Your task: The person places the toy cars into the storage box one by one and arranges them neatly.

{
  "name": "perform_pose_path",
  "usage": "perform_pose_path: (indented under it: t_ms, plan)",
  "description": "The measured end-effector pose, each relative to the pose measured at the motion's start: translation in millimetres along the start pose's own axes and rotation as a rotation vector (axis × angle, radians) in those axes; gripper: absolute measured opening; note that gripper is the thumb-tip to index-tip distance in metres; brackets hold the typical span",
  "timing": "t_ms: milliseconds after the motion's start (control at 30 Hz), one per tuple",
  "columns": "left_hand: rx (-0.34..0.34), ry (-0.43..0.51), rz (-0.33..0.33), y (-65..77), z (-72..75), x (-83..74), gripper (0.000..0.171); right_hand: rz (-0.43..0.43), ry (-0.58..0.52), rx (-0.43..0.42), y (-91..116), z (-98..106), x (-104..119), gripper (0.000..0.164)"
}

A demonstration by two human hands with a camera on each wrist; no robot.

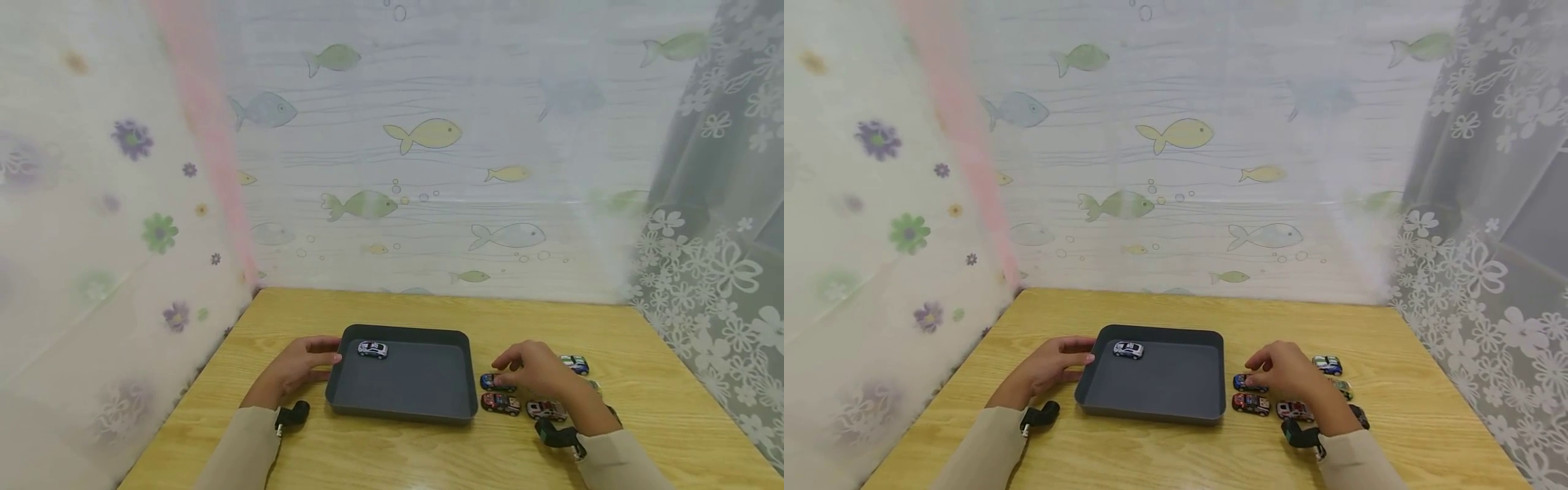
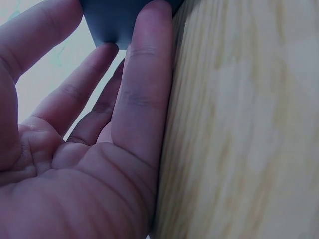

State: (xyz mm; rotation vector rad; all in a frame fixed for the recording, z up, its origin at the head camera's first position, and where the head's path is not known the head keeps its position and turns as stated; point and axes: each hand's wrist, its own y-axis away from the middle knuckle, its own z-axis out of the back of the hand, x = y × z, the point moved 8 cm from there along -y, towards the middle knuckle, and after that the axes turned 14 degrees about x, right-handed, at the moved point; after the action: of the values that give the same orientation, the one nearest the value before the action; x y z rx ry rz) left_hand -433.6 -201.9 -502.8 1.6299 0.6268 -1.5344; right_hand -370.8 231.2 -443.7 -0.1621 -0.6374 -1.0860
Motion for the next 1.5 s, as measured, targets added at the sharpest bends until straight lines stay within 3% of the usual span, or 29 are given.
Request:
perform_pose_path:
  t_ms: [333, 1033, 1500]
  plan:
    - [0.001, -0.004, -0.002, 1.4, -0.9, 0.0, 0.065, 0.028, 0.005, 0.023, 0.7, -4.3, 1.1, 0.018]
    - [-0.012, 0.005, 0.007, 0.6, -0.6, -0.7, 0.063, -0.042, 0.006, 0.03, 0.2, -7.9, -3.3, 0.021]
    - [0.007, 0.021, -0.007, 5.9, -5.8, -5.5, 0.064, 0.026, 0.079, -0.005, 3.0, 0.6, 6.2, 0.019]
